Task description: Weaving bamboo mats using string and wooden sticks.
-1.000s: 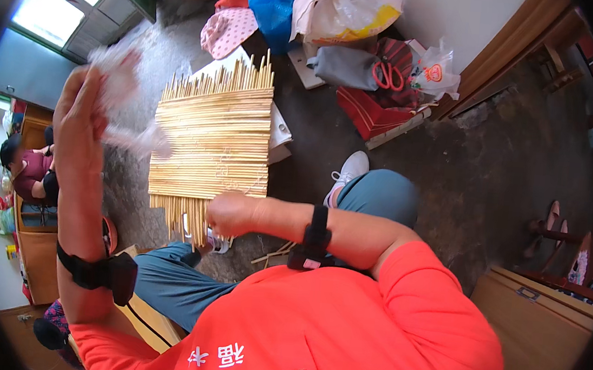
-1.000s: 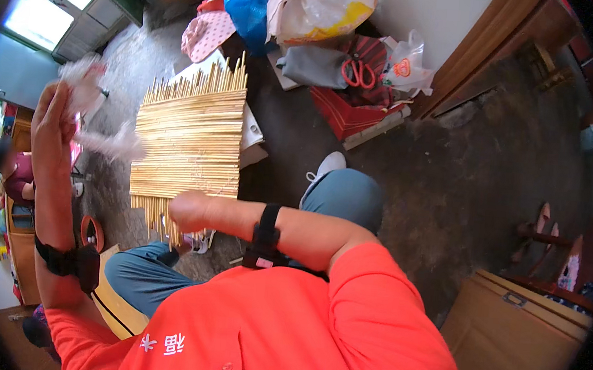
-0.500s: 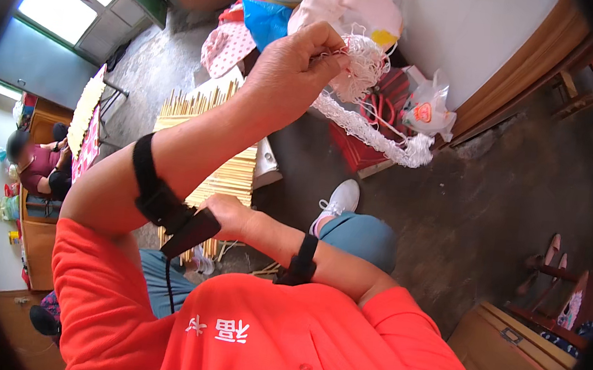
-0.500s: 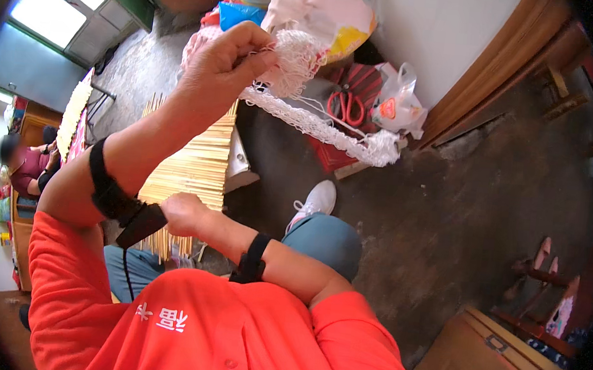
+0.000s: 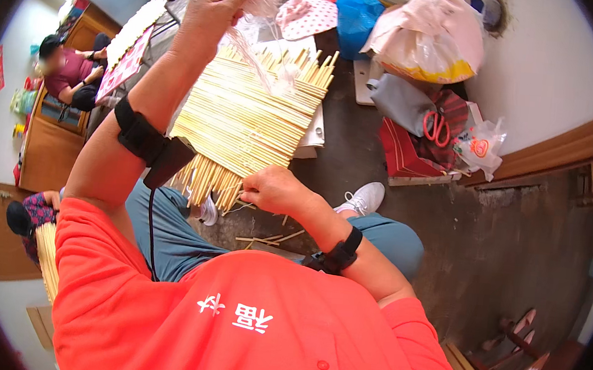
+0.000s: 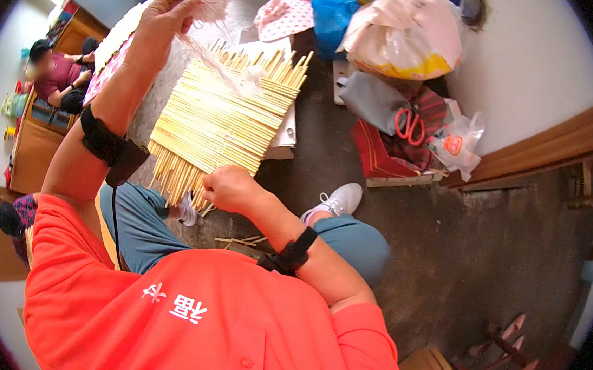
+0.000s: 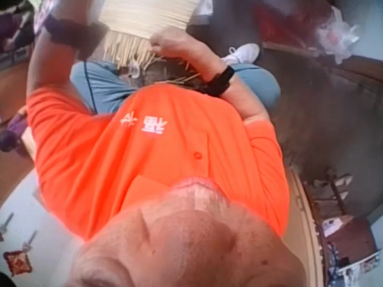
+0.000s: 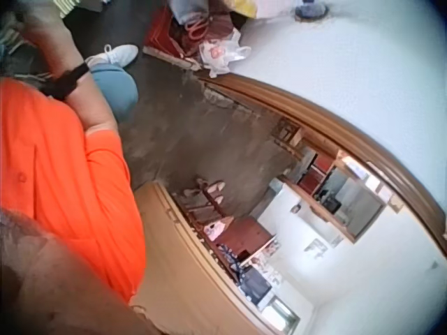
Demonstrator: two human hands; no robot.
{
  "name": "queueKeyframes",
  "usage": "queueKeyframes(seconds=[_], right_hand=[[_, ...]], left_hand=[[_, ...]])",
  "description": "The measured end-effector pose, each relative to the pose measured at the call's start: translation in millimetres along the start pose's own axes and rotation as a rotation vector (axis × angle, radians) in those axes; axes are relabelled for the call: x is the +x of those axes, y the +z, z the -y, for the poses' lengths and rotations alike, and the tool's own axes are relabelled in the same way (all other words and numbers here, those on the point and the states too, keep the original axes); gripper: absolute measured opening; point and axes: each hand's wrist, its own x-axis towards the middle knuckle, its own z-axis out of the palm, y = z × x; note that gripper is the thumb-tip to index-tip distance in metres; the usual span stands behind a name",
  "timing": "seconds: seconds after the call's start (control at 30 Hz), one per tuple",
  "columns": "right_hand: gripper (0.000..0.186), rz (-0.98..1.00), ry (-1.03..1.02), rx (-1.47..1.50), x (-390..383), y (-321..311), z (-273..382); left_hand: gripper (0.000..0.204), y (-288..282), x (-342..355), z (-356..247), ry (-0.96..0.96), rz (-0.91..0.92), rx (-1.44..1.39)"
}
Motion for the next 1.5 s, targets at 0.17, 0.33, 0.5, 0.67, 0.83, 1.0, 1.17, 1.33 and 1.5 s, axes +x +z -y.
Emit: queueKeyframes(seconds=[0.17,0.33,0.5,0.67,0.83,1.0,1.17,1.33,1.5], right_hand=[[0.016,-0.141,0.093,-0.010,12,11,-2],[0.016,-0.437,0.174,0.054,30,6,-8],[0.016,-0.374,0.045,0.465,43,3,13],[0.014,-0.191,0.029,0.431,64,29,49],[0.014,-0.078,0.052,0.423,97,52,54],[0.018,-0.264,0.184,0.075,155,25,-20],[0.037,-0.170,0.453,-0.503,186,38,-112],[0.045,-0.122,0.438,-0.638,224,89,-161],[0.014,-0.125,0.519,-0.752,236,102,-182]], left_hand=[[0.017,-55,-35,27,-0.134,0.153,-0.009],[0.039,-61,-106,62,-0.149,0.475,0.705],[0.065,-57,-192,55,-0.478,0.615,-0.499],[0.033,-78,-253,49,-0.673,0.553,-0.722],[0.020,-123,-279,56,-0.711,0.349,-0.655],[0.016,-186,-298,82,-0.655,-0.018,-0.610],[0.019,-219,-306,136,-0.628,-0.372,-0.782],[0.017,-229,-300,157,-0.663,-0.471,-0.805],[0.017,-234,-294,158,-0.662,-0.436,-0.761]])
